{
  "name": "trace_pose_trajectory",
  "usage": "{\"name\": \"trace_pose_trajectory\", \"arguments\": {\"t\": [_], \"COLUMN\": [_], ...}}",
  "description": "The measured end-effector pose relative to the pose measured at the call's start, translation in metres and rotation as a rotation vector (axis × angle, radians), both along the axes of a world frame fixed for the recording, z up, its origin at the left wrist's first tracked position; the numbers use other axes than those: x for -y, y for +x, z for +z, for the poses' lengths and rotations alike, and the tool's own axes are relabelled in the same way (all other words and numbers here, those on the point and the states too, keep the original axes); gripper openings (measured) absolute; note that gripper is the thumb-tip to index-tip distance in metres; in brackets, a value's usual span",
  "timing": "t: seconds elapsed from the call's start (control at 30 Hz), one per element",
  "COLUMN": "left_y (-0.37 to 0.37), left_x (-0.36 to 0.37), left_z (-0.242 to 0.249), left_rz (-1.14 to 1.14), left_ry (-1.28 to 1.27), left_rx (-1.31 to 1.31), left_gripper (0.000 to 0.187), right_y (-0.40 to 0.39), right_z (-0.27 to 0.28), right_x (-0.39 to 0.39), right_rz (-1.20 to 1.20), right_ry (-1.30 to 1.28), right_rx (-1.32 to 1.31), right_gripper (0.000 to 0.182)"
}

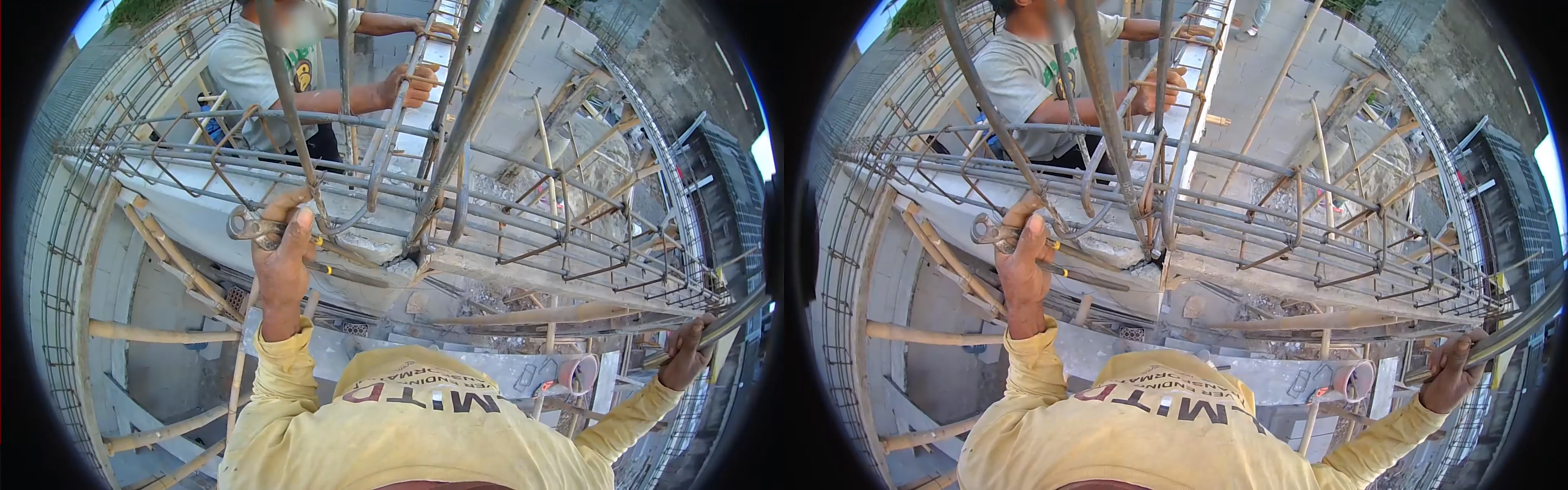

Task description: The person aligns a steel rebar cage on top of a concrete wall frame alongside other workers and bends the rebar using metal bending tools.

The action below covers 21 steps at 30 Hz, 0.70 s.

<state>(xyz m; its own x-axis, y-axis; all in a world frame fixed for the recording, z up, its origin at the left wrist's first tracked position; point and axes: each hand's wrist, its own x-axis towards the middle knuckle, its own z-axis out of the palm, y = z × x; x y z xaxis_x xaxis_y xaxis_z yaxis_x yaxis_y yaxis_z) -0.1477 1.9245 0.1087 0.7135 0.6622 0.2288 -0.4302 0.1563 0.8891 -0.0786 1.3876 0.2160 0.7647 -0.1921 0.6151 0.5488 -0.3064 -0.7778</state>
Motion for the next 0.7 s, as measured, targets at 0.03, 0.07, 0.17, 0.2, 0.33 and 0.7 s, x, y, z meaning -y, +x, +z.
{"name": "trace_pose_trajectory", "arguments": {"t": [0.03, 0.07, 0.17, 0.2, 0.33, 0.7], "left_y": [0.001, -0.001, -0.004, -0.005, -0.003, 0.008], "left_x": [0.005, 0.003, -0.001, 0.002, 0.014, 0.032], "left_z": [0.002, 0.001, 0.004, 0.004, -0.014, 0.008], "left_rz": [0.012, 0.055, 0.15, 0.138, 0.184, 0.287], "left_ry": [0.017, 0.145, 0.395, 0.411, 0.379, 0.112], "left_rx": [-0.028, -0.076, -0.196, -0.243, -0.269, -0.024], "left_gripper": [0.028, 0.029, 0.032, 0.032, 0.03, 0.039], "right_y": [-0.004, -0.007, -0.009, -0.007, 0.015, 0.055], "right_z": [-0.008, -0.009, 0.004, 0.01, 0.02, -0.006], "right_x": [-0.009, -0.014, -0.02, -0.016, -0.002, -0.039], "right_rz": [-0.007, -0.042, -0.155, -0.196, -0.252, 0.084], "right_ry": [0.026, -0.004, -0.089, -0.154, -0.305, -0.119], "right_rx": [0.016, 0.013, -0.008, -0.006, -0.013, -0.066], "right_gripper": [0.019, 0.02, 0.019, 0.019, 0.017, 0.022]}}
